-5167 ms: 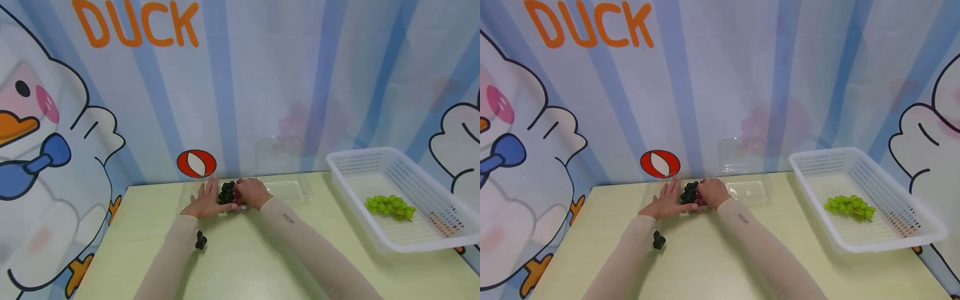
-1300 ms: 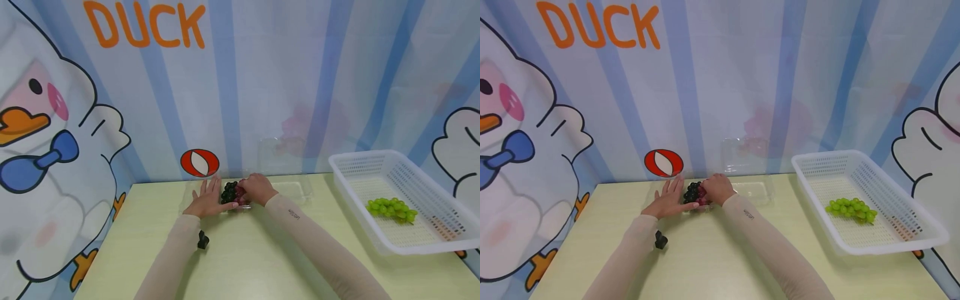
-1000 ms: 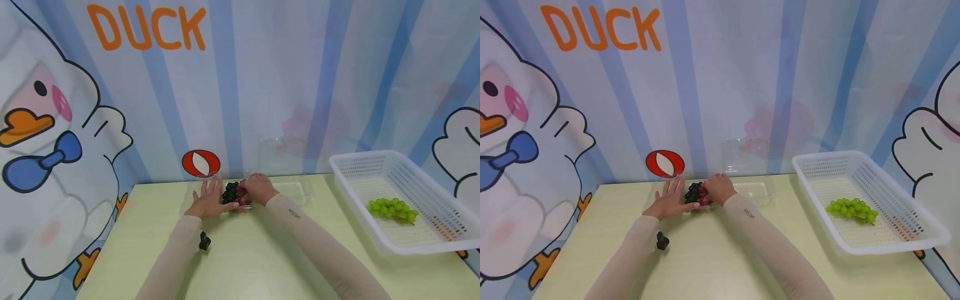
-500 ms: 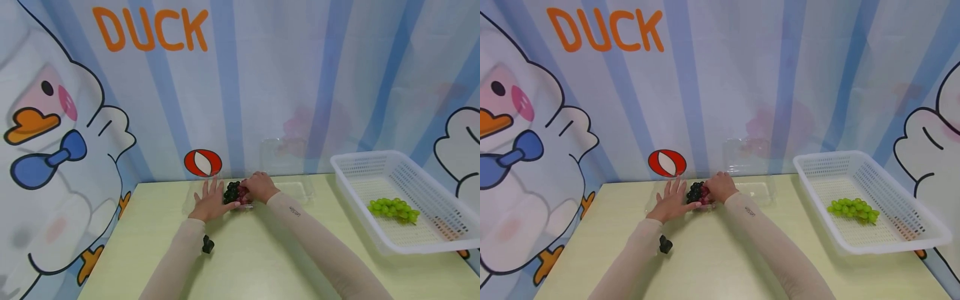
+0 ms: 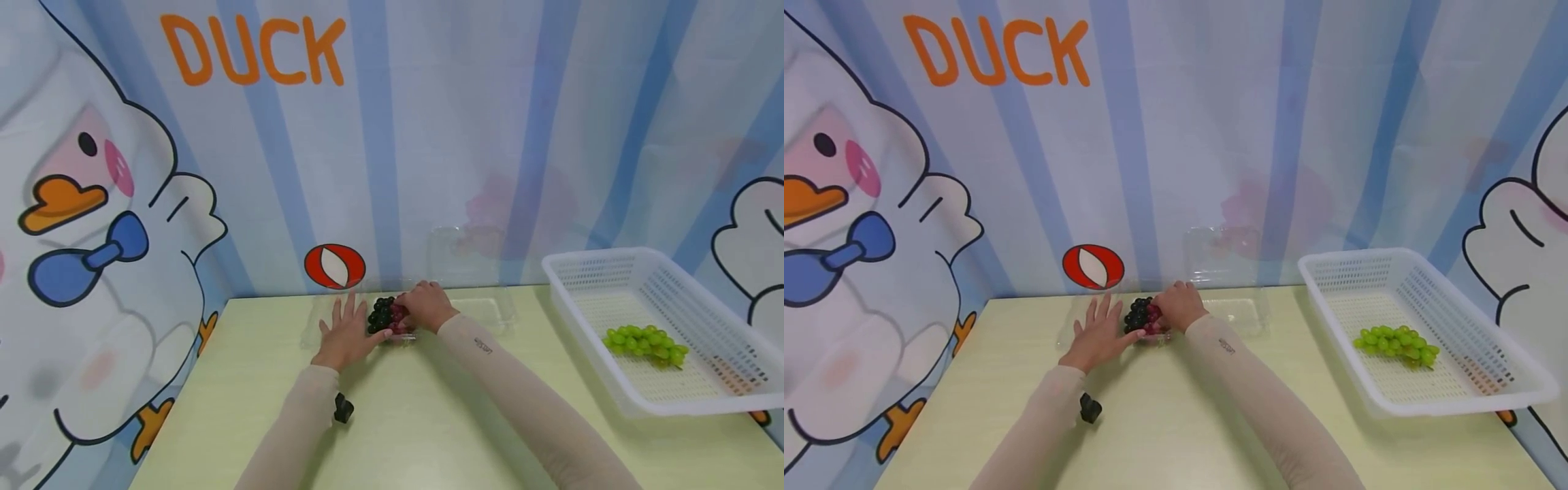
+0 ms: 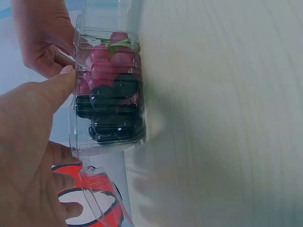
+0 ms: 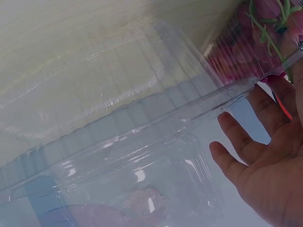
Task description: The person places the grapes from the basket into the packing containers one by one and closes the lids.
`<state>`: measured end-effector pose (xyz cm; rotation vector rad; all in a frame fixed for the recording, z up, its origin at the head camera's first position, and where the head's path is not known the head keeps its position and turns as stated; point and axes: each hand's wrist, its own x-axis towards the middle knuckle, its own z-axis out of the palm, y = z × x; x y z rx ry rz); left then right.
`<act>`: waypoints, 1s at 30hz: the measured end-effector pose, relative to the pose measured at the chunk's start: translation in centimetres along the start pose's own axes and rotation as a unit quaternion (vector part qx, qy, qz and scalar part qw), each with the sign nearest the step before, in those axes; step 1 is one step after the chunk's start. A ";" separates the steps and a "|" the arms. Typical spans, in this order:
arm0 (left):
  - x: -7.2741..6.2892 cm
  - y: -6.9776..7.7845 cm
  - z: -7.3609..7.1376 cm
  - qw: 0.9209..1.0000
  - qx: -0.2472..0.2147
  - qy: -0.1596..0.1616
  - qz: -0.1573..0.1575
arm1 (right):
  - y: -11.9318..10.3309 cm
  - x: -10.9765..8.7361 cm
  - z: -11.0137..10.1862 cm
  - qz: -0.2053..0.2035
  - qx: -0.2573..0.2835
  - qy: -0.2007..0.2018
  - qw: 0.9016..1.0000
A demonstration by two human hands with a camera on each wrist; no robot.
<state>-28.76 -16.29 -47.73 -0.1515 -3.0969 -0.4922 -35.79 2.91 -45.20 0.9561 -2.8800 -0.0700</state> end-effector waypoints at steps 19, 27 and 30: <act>-2.2 0.0 0.4 0.999 -0.024 0.042 0.012 | 0.2 0.3 0.0 -0.002 -0.003 -0.001 1.000; -3.9 0.7 0.3 0.991 -0.091 0.092 0.013 | 0.0 0.3 -0.2 -0.003 0.002 -0.014 1.000; -4.5 0.8 0.3 0.983 -0.133 0.124 0.002 | -0.1 0.3 -0.5 -0.005 0.005 -0.015 1.000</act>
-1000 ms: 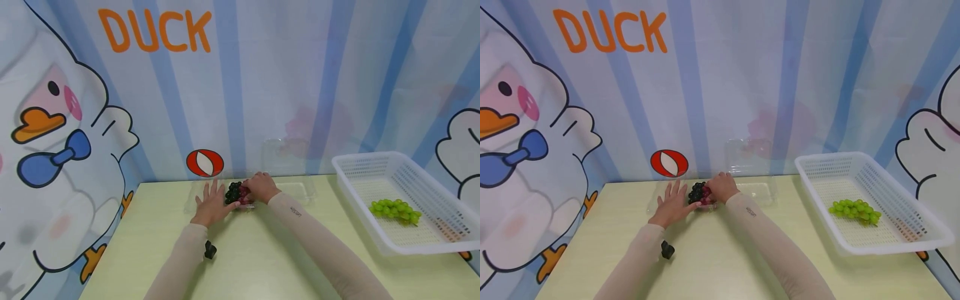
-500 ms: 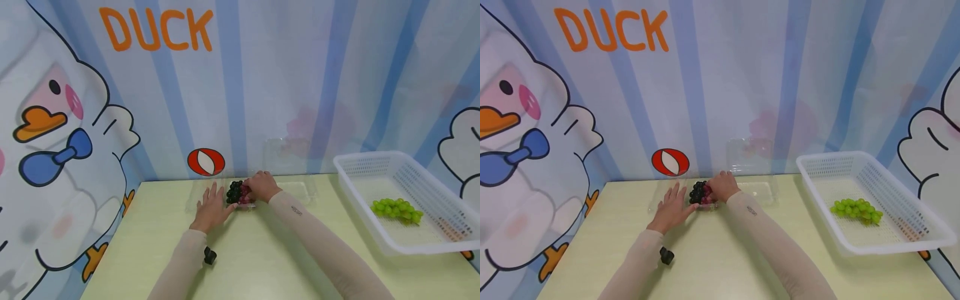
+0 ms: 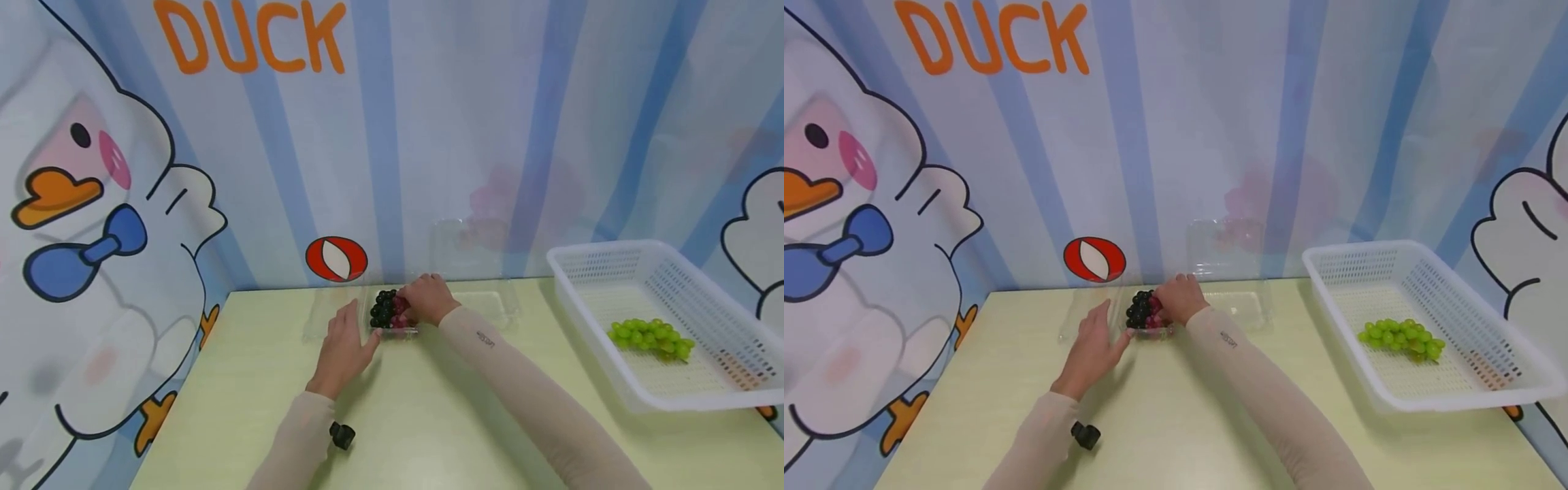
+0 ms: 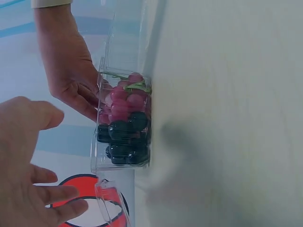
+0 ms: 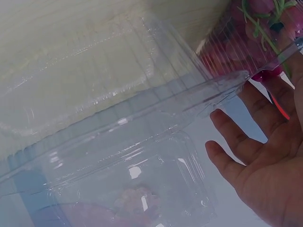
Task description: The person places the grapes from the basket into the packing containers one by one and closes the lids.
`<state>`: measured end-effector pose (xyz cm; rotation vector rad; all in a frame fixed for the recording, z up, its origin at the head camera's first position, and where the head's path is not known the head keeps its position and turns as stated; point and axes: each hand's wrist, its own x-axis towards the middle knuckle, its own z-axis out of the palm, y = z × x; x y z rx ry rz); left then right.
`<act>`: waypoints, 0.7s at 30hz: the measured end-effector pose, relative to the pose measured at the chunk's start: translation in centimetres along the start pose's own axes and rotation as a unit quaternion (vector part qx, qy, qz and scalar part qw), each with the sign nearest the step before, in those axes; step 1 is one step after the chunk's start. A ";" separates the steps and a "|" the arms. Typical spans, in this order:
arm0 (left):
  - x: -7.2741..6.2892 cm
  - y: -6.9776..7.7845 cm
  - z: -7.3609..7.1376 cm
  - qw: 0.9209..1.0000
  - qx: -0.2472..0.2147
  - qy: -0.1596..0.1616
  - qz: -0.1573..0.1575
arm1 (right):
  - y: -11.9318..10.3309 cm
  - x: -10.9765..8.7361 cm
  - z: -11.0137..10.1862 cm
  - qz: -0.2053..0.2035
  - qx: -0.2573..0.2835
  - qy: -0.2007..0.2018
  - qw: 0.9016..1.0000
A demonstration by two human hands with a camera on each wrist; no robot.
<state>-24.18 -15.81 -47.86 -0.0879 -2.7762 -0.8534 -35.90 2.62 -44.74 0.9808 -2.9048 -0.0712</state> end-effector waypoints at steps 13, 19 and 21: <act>-1.5 -0.4 0.4 0.956 -0.235 0.100 -0.143 | 0.0 0.1 -0.2 0.003 0.010 -0.012 1.000; -1.8 -0.8 0.3 0.938 -0.273 0.073 -0.200 | 0.2 0.2 -0.2 -0.001 0.015 -0.016 1.000; -1.8 -0.9 0.4 0.929 -0.295 0.069 -0.213 | 0.2 0.2 -0.2 -0.002 0.014 -0.015 1.000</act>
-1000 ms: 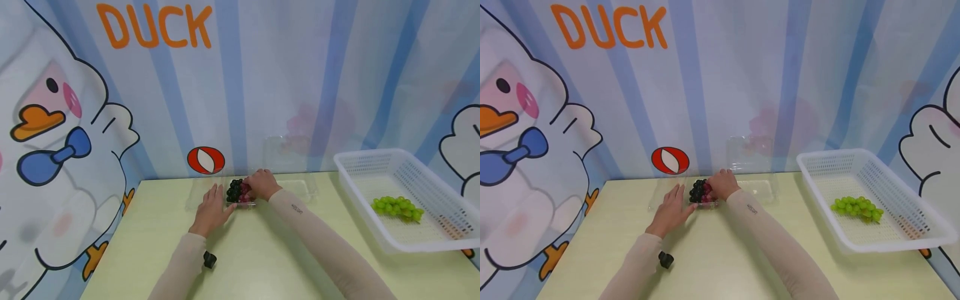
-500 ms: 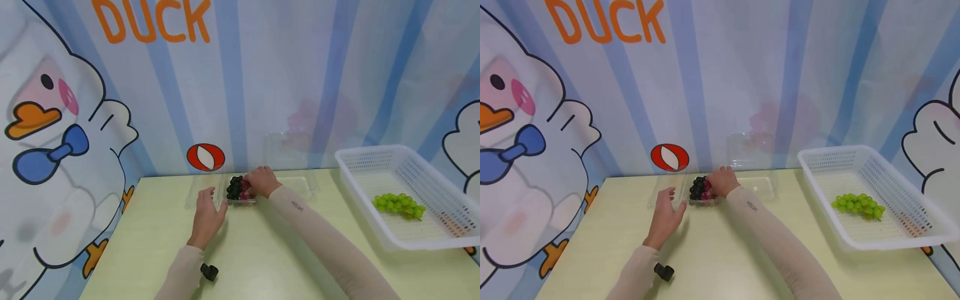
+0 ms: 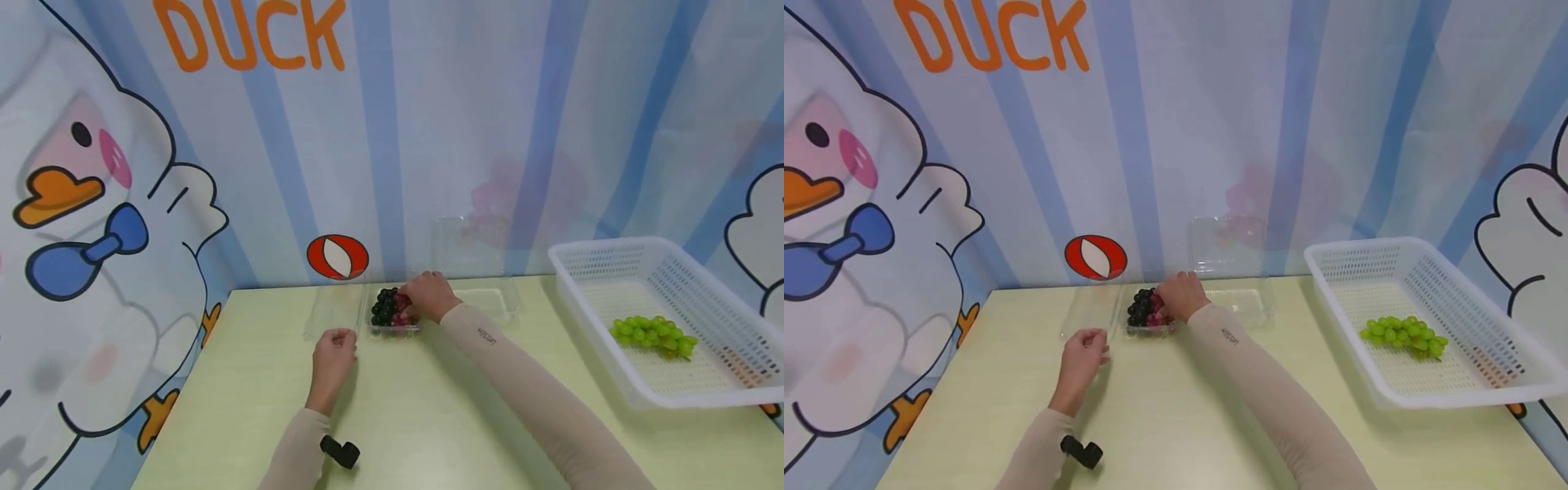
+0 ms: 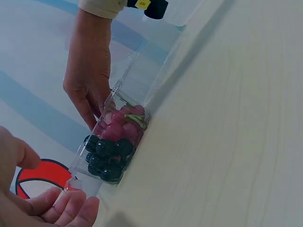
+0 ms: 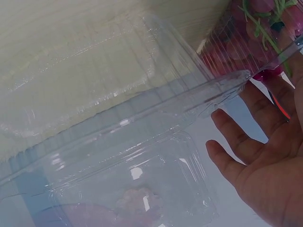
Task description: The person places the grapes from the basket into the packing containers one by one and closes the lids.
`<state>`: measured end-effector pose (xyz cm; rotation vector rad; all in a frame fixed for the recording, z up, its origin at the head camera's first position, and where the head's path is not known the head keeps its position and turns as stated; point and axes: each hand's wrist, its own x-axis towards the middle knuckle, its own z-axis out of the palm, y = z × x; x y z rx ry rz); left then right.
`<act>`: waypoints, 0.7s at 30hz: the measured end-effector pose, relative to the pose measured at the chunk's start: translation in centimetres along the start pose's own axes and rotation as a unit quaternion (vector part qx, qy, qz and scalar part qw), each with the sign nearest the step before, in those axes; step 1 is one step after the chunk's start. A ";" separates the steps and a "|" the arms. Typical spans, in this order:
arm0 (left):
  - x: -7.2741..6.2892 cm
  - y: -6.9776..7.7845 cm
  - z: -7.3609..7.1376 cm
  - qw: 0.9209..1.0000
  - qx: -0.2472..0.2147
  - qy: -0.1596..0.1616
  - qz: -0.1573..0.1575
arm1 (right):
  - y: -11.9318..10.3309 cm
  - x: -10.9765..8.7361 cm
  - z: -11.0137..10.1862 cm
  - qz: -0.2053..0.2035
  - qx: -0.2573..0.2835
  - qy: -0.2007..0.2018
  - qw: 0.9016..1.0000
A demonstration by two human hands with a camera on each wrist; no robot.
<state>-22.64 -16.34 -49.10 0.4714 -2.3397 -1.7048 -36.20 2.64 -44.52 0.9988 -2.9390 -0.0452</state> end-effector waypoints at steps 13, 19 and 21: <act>0.5 -0.2 0.4 0.971 -0.198 -0.058 -0.121 | 0.0 -0.2 0.0 0.000 -0.007 0.009 1.000; 1.0 -0.5 0.6 0.951 -0.270 -0.054 -0.140 | -0.1 -0.4 -0.2 -0.002 0.002 0.008 1.000; 1.2 -0.6 0.6 0.946 -0.285 -0.047 -0.145 | -0.1 -0.4 -0.2 -0.001 0.004 0.009 1.000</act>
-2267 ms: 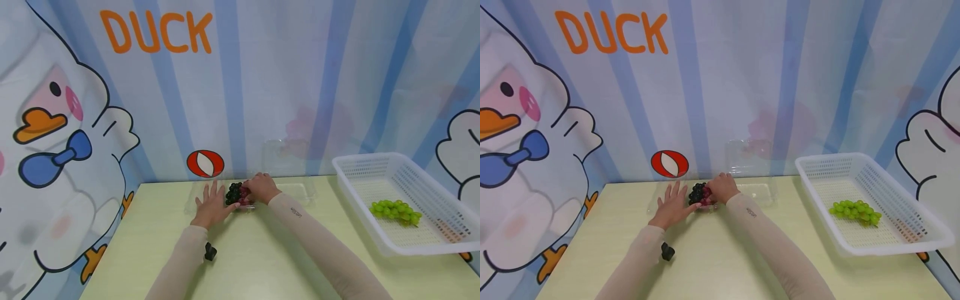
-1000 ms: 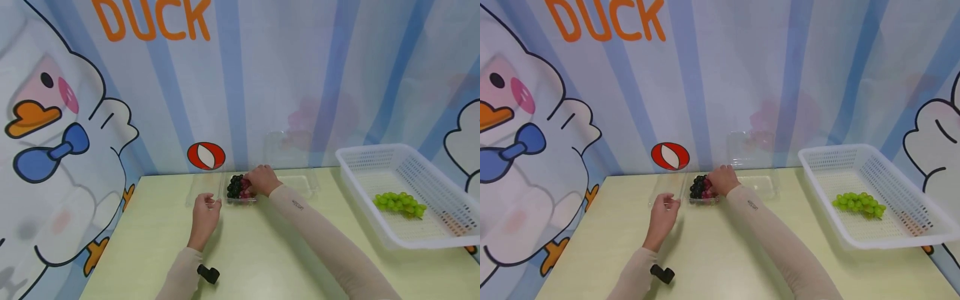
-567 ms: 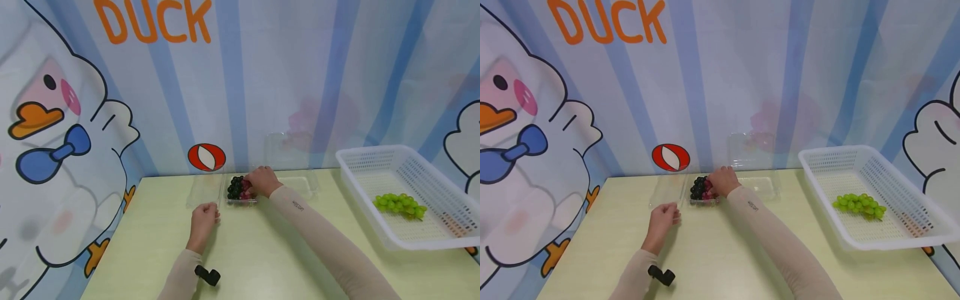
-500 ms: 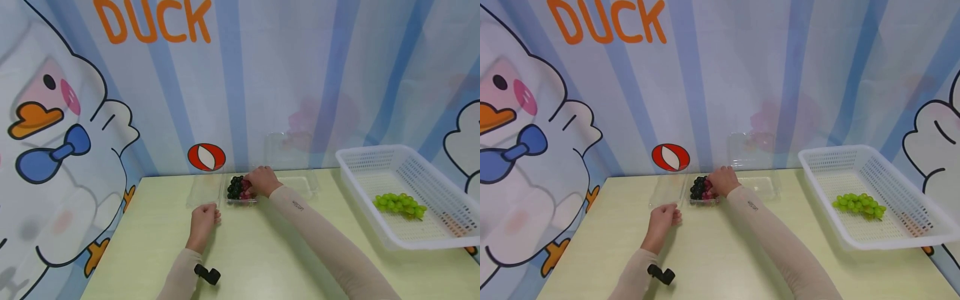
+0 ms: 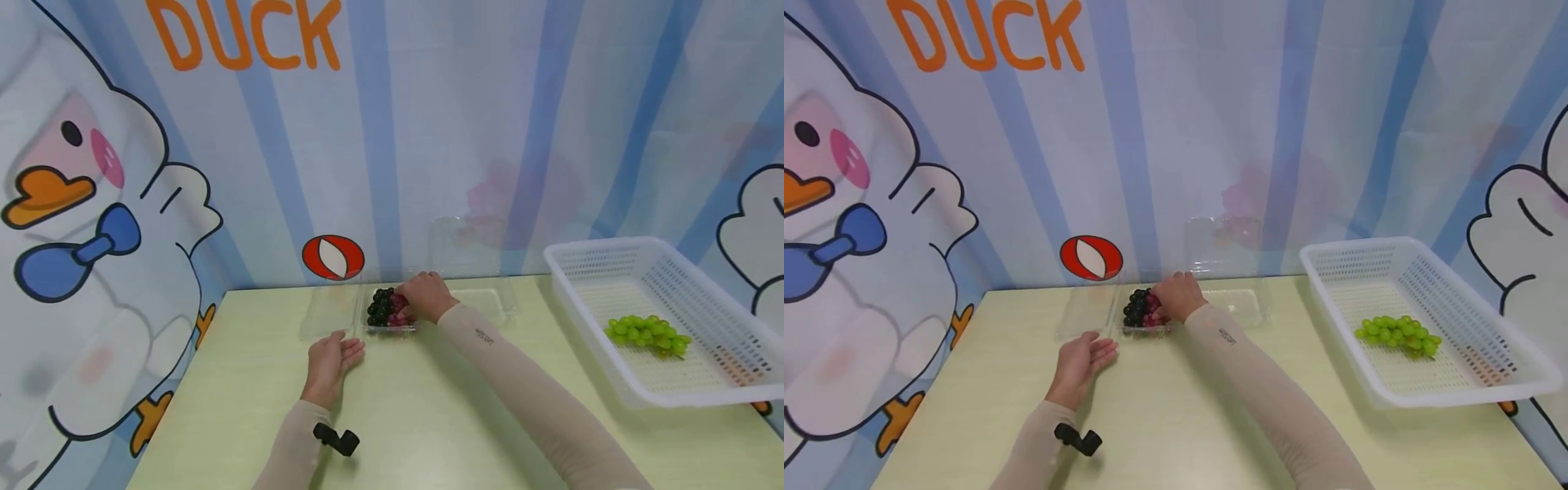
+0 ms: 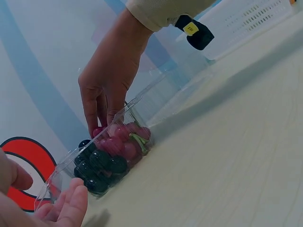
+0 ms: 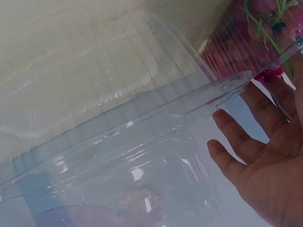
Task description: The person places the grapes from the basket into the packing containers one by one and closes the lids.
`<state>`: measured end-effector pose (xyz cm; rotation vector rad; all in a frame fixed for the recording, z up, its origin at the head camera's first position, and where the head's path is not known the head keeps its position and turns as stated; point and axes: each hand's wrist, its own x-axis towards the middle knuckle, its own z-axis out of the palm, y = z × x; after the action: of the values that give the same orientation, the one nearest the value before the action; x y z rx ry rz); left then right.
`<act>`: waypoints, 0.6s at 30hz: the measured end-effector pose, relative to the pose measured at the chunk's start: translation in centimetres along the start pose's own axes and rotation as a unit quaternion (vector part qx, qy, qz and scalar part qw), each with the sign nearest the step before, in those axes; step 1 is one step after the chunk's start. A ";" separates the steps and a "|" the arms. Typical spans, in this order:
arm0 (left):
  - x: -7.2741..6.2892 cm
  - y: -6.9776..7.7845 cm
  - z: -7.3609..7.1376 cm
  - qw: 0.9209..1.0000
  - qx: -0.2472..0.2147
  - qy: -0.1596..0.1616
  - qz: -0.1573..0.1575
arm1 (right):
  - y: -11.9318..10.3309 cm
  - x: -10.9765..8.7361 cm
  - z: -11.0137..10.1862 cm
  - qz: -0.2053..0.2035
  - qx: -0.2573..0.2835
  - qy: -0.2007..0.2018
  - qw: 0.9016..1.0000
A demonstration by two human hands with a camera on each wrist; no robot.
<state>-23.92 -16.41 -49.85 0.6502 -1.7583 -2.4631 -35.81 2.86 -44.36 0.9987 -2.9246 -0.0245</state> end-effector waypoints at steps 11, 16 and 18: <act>0.7 0.4 -0.6 0.999 -0.019 0.044 0.019 | 0.0 0.1 -0.2 -0.001 0.000 0.005 1.000; 1.1 0.5 -0.9 0.996 -0.007 0.078 0.032 | 0.1 0.0 -0.4 -0.009 0.001 0.000 1.000; 1.1 0.5 -0.9 0.996 0.002 0.083 0.038 | 0.3 0.0 -0.6 -0.013 0.002 -0.013 1.000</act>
<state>-24.71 -17.69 -49.99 0.7498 -1.6932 -2.2844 -36.01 3.09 -43.73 1.0461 -2.9354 -0.0341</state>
